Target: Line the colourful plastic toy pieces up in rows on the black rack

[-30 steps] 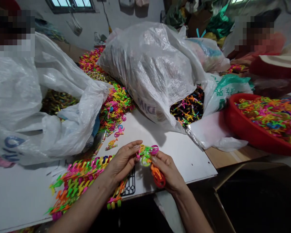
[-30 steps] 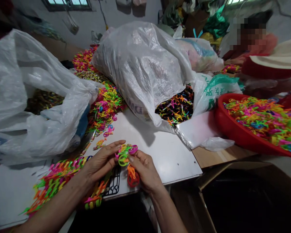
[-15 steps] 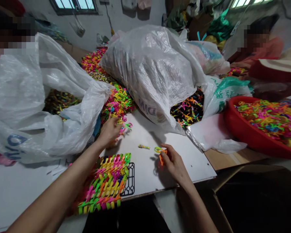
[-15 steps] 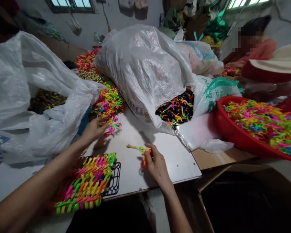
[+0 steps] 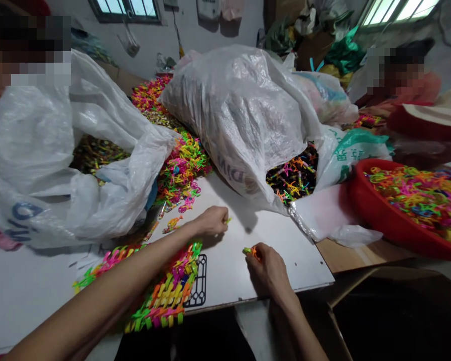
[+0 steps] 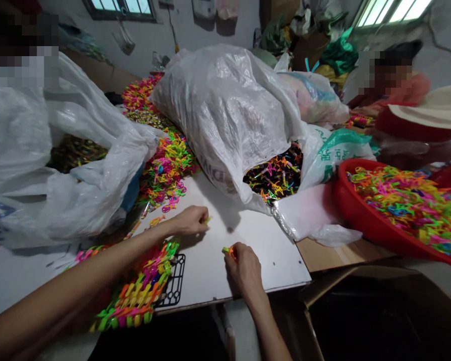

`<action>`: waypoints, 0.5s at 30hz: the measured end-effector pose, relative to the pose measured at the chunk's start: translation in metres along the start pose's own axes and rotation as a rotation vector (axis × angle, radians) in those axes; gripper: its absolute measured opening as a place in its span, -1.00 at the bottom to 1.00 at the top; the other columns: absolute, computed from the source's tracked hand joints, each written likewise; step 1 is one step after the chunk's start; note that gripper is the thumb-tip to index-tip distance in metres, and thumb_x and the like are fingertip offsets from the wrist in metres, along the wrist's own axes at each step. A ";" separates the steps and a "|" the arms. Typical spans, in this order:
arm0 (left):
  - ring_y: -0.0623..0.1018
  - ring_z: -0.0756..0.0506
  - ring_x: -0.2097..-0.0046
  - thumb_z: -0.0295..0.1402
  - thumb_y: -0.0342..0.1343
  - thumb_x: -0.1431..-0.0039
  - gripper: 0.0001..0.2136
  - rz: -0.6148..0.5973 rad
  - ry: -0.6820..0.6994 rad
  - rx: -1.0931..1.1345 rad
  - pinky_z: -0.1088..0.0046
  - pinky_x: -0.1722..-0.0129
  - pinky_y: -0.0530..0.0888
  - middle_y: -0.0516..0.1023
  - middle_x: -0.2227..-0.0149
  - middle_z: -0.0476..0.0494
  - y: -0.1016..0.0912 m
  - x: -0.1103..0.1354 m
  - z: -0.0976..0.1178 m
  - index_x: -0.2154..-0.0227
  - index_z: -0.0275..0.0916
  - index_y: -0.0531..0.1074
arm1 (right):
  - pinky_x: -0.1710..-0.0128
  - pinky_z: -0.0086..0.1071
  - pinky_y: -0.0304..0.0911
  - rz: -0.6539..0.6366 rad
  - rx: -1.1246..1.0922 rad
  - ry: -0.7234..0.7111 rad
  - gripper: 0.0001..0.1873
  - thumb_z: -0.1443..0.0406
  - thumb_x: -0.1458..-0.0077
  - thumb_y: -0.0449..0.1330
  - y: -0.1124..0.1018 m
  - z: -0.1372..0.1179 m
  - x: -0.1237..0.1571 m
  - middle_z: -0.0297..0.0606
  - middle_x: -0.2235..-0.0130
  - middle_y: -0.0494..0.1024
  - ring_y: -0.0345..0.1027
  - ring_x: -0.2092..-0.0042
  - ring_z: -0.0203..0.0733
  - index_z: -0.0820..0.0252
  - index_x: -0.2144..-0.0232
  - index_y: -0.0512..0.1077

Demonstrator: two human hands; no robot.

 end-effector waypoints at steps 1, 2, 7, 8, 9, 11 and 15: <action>0.49 -0.06 0.40 -0.48 0.08 0.08 -0.91 0.045 -0.011 0.064 0.45 0.41 0.41 0.44 0.48 -0.06 -0.012 0.009 -0.001 0.43 -0.28 0.34 | 0.46 -0.42 0.02 -0.006 -0.010 0.009 -0.81 0.21 -0.05 0.08 -0.001 0.001 -0.001 -0.25 0.48 0.43 0.27 0.42 -0.20 0.20 0.47 0.38; 0.49 -0.04 0.40 -0.45 0.04 0.02 -0.89 0.100 -0.026 0.181 0.47 0.42 0.41 0.44 0.45 -0.07 -0.023 0.020 -0.002 0.36 -0.29 0.32 | 0.47 -0.42 0.00 -0.022 -0.057 0.005 -0.78 0.18 -0.04 0.10 -0.002 -0.001 -0.001 -0.27 0.52 0.41 0.25 0.44 -0.21 0.21 0.51 0.37; 0.51 0.05 0.38 -0.49 0.25 0.22 -0.79 0.293 -0.147 1.256 0.57 0.31 0.44 0.45 0.46 -0.01 -0.034 0.092 -0.013 0.51 -0.31 0.31 | 0.49 -0.44 0.12 -0.155 -0.750 -0.079 -0.63 0.06 -0.10 0.03 -0.009 -0.055 0.001 -0.36 0.56 0.36 0.22 0.51 -0.28 0.25 0.27 0.40; 0.51 0.05 0.38 -0.52 0.29 0.27 -0.77 0.292 -0.191 1.381 0.60 0.30 0.44 0.46 0.46 -0.02 -0.026 0.102 -0.015 0.54 -0.31 0.32 | 0.44 -0.42 0.16 -0.144 -0.858 -0.121 -0.60 0.06 -0.12 0.00 -0.014 -0.070 0.001 -0.34 0.53 0.38 0.25 0.47 -0.27 0.25 0.21 0.38; 0.51 0.05 0.38 -0.55 0.31 0.31 -0.76 0.296 -0.239 1.469 0.62 0.29 0.44 0.48 0.46 -0.03 -0.018 0.110 -0.017 0.55 -0.32 0.34 | 0.38 -0.41 0.20 -0.122 -0.922 -0.178 -0.60 0.08 -0.14 -0.01 -0.019 -0.084 0.002 -0.32 0.48 0.40 0.27 0.42 -0.26 0.25 0.17 0.37; 0.52 0.05 0.38 -0.57 0.32 0.31 -0.74 0.323 -0.302 1.584 0.65 0.33 0.44 0.50 0.46 -0.06 -0.005 0.119 -0.020 0.48 -0.33 0.41 | 0.27 -0.38 0.21 -0.087 -0.950 -0.294 -0.66 0.12 -0.14 0.01 -0.026 -0.108 0.003 -0.28 0.38 0.43 0.29 0.32 -0.24 0.23 0.20 0.39; 0.50 0.07 0.41 -0.56 0.31 0.23 -0.74 0.347 -0.265 1.645 0.69 0.43 0.42 0.51 0.46 -0.09 0.002 0.120 -0.019 0.38 -0.34 0.47 | 0.38 -0.43 0.17 -0.074 -0.984 -0.256 -0.70 0.12 -0.07 0.09 -0.025 -0.115 -0.001 -0.32 0.49 0.38 0.24 0.42 -0.29 0.23 0.52 0.39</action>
Point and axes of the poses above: each hand's wrist, its own x-axis away from the middle knuckle, its own y-axis out of the palm, z = x × y, the point moved 8 cm from there along -x, towards the middle knuckle
